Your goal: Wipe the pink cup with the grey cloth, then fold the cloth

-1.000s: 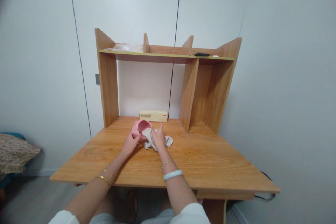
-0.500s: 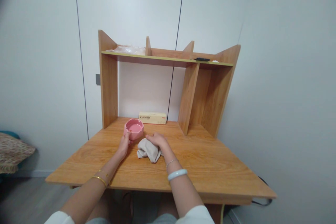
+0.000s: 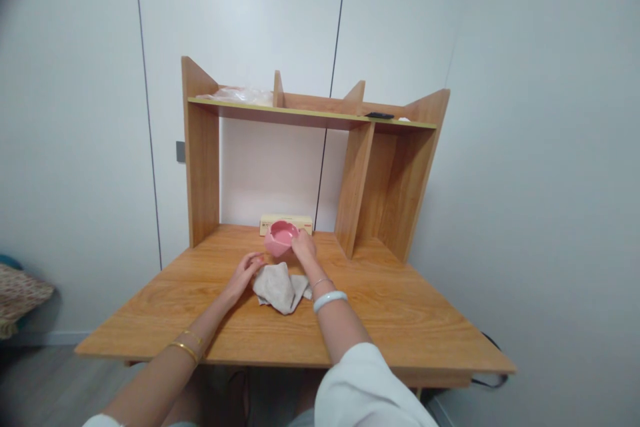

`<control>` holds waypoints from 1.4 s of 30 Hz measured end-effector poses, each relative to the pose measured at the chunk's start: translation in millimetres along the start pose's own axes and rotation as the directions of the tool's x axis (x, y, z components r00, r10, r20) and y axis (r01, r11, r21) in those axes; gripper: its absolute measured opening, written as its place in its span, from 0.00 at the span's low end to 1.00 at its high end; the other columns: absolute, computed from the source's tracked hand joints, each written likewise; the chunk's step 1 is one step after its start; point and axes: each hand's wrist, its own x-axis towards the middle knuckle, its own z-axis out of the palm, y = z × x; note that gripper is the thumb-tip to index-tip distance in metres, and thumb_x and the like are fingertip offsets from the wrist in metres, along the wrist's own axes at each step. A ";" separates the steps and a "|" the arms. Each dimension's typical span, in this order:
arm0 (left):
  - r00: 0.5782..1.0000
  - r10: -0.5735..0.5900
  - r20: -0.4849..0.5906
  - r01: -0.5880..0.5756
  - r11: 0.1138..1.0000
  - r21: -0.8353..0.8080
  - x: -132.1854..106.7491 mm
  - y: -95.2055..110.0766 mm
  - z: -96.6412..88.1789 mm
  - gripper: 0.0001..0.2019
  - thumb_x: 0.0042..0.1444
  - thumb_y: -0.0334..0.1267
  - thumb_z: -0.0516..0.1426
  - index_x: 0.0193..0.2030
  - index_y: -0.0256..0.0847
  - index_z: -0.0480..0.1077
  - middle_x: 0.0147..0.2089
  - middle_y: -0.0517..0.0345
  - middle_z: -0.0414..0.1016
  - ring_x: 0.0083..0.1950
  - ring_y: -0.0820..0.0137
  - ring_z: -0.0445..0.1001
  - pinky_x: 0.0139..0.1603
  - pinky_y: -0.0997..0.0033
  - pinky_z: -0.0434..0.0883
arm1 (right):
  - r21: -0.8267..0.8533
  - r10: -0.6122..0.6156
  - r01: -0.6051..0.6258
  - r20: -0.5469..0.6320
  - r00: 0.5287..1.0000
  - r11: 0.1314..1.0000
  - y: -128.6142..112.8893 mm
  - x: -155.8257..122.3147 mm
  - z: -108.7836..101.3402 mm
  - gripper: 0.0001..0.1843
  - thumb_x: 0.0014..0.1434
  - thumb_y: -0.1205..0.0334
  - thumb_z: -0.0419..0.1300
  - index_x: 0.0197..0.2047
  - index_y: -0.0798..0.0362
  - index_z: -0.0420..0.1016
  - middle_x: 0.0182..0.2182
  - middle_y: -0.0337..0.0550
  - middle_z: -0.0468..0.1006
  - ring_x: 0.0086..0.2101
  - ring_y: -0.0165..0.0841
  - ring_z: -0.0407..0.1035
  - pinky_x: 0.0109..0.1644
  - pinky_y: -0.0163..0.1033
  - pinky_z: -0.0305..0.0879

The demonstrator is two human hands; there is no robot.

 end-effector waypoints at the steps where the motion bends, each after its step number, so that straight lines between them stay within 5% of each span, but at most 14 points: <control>1: 0.999 0.017 0.030 -0.018 1.000 0.013 0.3 -1.2 -0.2 0.18 0.44 0.48 0.57 0.37 0.37 0.69 0.35 0.54 0.74 0.36 0.69 0.70 0.36 0.72 0.66 | -0.014 0.092 -0.093 -0.027 0.995 0.996 9.3 4.3 -8.4 0.16 0.57 0.60 0.49 0.46 0.54 0.70 0.39 0.50 0.76 0.39 0.36 0.71 0.38 0.35 0.62; 7: 0.989 0.032 0.147 -0.040 0.998 0.052 0.0 -2.9 -1.4 0.17 0.45 0.50 0.54 0.31 0.36 0.72 0.35 0.52 0.75 0.39 0.65 0.70 0.41 0.69 0.65 | -0.076 0.329 -0.339 -0.120 0.937 0.938 71.1 12.6 -51.4 0.20 0.55 0.60 0.50 0.48 0.62 0.70 0.44 0.63 0.73 0.45 0.46 0.69 0.40 0.42 0.64; 13: 0.984 0.020 0.179 -0.035 0.996 0.080 -1.8 -2.5 -2.0 0.15 0.44 0.48 0.55 0.28 0.36 0.72 0.32 0.54 0.75 0.37 0.66 0.70 0.38 0.70 0.64 | -0.091 0.376 -0.387 -0.119 0.919 0.918 108.5 8.8 -56.4 0.21 0.56 0.58 0.50 0.47 0.64 0.71 0.43 0.64 0.73 0.44 0.44 0.69 0.39 0.41 0.64; 17: 0.979 0.015 0.202 -0.028 0.998 0.059 -0.6 -7.3 -3.3 0.13 0.43 0.44 0.55 0.30 0.36 0.72 0.31 0.54 0.75 0.35 0.66 0.70 0.37 0.70 0.65 | -0.075 0.361 -0.370 -0.115 0.926 0.926 110.7 7.2 -46.8 0.23 0.58 0.57 0.46 0.49 0.64 0.68 0.41 0.63 0.74 0.41 0.43 0.70 0.38 0.41 0.64; 20: 0.973 0.005 0.229 -0.016 0.999 0.047 0.9 -11.3 -3.4 0.13 0.42 0.43 0.56 0.31 0.36 0.73 0.30 0.54 0.75 0.34 0.66 0.71 0.36 0.70 0.65 | -0.080 0.330 -0.346 -0.158 0.930 0.935 99.2 -0.5 -38.3 0.27 0.61 0.54 0.41 0.57 0.63 0.57 0.42 0.62 0.74 0.41 0.42 0.70 0.40 0.43 0.63; 22: 0.971 0.002 0.239 -0.013 0.999 0.045 1.9 -12.6 -3.2 0.13 0.41 0.42 0.57 0.31 0.35 0.73 0.30 0.53 0.75 0.33 0.66 0.71 0.35 0.70 0.65 | -0.091 0.231 -0.254 -0.213 0.950 0.963 85.6 -9.9 -29.6 0.28 0.61 0.53 0.41 0.60 0.59 0.52 0.43 0.59 0.73 0.43 0.41 0.69 0.43 0.44 0.61; 24: 0.974 0.000 0.226 -0.011 0.999 0.046 2.8 -12.7 -3.1 0.13 0.40 0.42 0.58 0.30 0.35 0.73 0.29 0.53 0.75 0.32 0.67 0.71 0.34 0.71 0.65 | -0.063 0.058 -0.075 -0.234 0.971 0.995 69.9 -20.4 -16.9 0.25 0.60 0.53 0.43 0.57 0.55 0.58 0.43 0.55 0.74 0.44 0.39 0.68 0.44 0.42 0.60; 27: 0.987 0.007 0.162 -0.013 0.999 0.038 4.5 -11.6 -4.0 0.13 0.39 0.43 0.59 0.29 0.35 0.73 0.28 0.53 0.75 0.32 0.67 0.71 0.34 0.71 0.66 | 0.084 -0.155 0.166 -0.120 0.981 0.983 50.5 -32.9 6.1 0.21 0.59 0.52 0.44 0.43 0.56 0.71 0.37 0.51 0.76 0.38 0.36 0.69 0.40 0.38 0.60; 31: 0.999 0.031 -0.027 -0.030 0.999 0.024 9.8 -10.9 -8.7 0.15 0.41 0.46 0.58 0.29 0.35 0.72 0.29 0.53 0.74 0.32 0.67 0.71 0.35 0.70 0.66 | 0.266 -0.284 0.261 0.050 0.957 0.928 44.9 -38.6 26.5 0.25 0.55 0.46 0.47 0.30 0.59 0.75 0.28 0.48 0.77 0.31 0.35 0.68 0.34 0.36 0.59; 37: 0.927 0.114 -0.357 -0.046 0.980 0.193 18.3 -11.0 -20.7 0.17 0.47 0.48 0.52 0.34 0.35 0.71 0.35 0.51 0.73 0.38 0.65 0.70 0.41 0.66 0.66 | 0.394 -0.329 0.217 0.243 0.912 0.893 54.6 -45.5 21.1 0.28 0.51 0.41 0.51 0.33 0.59 0.76 0.29 0.45 0.76 0.32 0.33 0.66 0.34 0.35 0.59; 42: 0.880 0.158 -0.447 0.009 0.938 0.348 17.0 -8.4 -27.6 0.17 0.50 0.48 0.49 0.37 0.37 0.68 0.40 0.49 0.72 0.43 0.63 0.70 0.46 0.65 0.66 | 0.469 -0.380 0.177 0.382 0.843 0.865 56.8 -56.5 10.1 0.25 0.48 0.47 0.59 0.43 0.56 0.72 0.38 0.44 0.75 0.37 0.32 0.67 0.38 0.34 0.61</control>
